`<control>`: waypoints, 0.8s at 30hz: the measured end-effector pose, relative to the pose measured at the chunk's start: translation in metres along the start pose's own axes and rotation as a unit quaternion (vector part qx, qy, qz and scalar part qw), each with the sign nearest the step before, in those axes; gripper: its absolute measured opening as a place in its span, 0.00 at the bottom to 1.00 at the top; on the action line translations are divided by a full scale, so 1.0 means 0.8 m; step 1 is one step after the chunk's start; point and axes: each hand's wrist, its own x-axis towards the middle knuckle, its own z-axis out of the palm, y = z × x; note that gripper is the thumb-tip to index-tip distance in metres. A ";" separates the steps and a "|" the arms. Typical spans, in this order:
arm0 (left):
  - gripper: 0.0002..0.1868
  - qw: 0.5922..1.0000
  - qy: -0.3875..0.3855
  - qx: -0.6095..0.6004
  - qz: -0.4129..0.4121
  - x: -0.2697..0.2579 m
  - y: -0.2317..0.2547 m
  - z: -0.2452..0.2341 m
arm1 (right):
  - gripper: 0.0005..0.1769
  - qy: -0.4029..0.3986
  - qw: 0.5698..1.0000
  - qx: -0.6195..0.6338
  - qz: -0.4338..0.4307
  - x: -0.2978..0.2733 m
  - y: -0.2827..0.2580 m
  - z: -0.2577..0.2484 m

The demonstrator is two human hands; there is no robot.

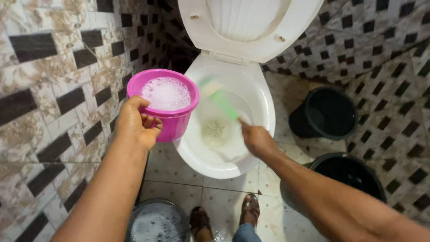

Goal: The person prepares a soapy solution by adding detergent to water in a bucket and mixing it. They then pour the solution into a pink bowl and use a green toilet brush to scrub the inside of the toilet bowl repeatedly.

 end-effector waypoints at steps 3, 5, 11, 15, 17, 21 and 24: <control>0.11 1.000 0.013 0.009 -0.008 0.004 -0.016 -0.003 | 0.26 -0.005 0.999 -0.011 -0.051 -0.007 0.019 0.012; 0.13 1.000 0.012 0.008 -0.003 0.007 -0.009 -0.015 | 0.27 0.055 0.995 0.068 -0.041 0.005 0.019 0.024; 0.11 0.999 0.026 0.011 0.029 -0.005 -0.030 -0.031 | 0.25 0.008 0.986 0.167 0.008 0.061 0.008 0.043; 0.10 0.998 0.054 0.003 0.023 -0.018 -0.032 -0.017 | 0.30 -0.040 0.992 0.053 -0.107 0.035 -0.004 0.041; 0.09 0.998 0.048 0.013 0.030 -0.027 -0.034 -0.020 | 0.31 -0.025 0.994 0.105 -0.001 0.029 -0.010 0.045; 0.09 0.999 0.026 0.026 0.034 -0.032 -0.042 -0.015 | 0.27 -0.077 0.994 0.024 -0.073 0.049 -0.001 0.045; 0.08 0.998 0.029 0.030 0.039 -0.031 -0.048 -0.014 | 0.25 -0.045 0.994 0.039 -0.093 0.069 -0.013 0.060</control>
